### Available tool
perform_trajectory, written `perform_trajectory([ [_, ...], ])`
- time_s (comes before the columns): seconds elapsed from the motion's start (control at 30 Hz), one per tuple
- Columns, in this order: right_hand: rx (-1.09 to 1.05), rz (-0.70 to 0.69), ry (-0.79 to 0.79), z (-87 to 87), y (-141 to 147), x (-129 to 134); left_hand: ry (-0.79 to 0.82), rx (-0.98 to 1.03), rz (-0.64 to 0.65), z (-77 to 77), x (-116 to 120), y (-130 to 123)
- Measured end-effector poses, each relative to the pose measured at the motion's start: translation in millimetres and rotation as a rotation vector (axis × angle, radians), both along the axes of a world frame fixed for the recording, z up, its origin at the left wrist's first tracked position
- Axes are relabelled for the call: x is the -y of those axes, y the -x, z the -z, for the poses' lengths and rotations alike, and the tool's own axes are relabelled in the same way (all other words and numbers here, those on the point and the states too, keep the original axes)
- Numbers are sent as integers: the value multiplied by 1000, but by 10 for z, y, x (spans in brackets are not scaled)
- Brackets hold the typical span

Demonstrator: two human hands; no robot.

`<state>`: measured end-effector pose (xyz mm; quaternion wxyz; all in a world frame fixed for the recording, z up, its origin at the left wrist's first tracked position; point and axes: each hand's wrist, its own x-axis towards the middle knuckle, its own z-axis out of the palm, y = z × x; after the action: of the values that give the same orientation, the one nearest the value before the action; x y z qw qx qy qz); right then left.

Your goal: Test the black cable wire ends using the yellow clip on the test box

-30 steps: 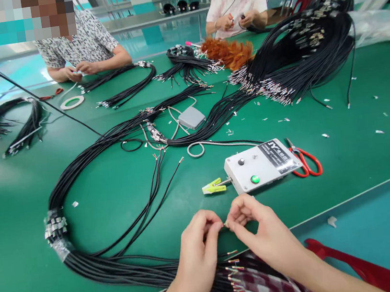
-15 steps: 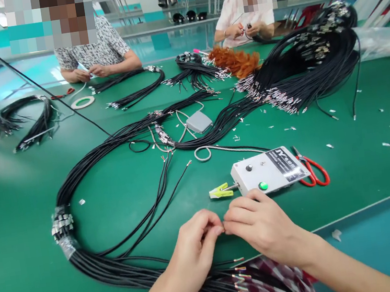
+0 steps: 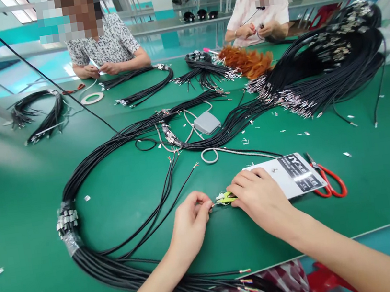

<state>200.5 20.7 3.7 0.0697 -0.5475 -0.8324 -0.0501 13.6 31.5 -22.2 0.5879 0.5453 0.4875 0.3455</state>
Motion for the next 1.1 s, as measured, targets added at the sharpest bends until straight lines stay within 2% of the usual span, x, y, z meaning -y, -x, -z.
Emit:
perform_trajectory([
  [0.37, -15, -9, 8, 8, -8, -8, -17, -67, -44, 100, -71, -119],
  [0.73, 4, 7, -1, 9, 25, -7, -56, -122, -29, 94, -81, -149],
  [0.87, -4, 13, 23, -41, 39, -10, -49, -140, -7, 96, -78, -142],
  [1.0, -159, 7, -75, -121, -166, 114, -45, -138, 2, 94, -87, -127],
  [1.1, -342, 88, -245, -62, -433, 370, -43, -122, 5, 98, -99, -116],
])
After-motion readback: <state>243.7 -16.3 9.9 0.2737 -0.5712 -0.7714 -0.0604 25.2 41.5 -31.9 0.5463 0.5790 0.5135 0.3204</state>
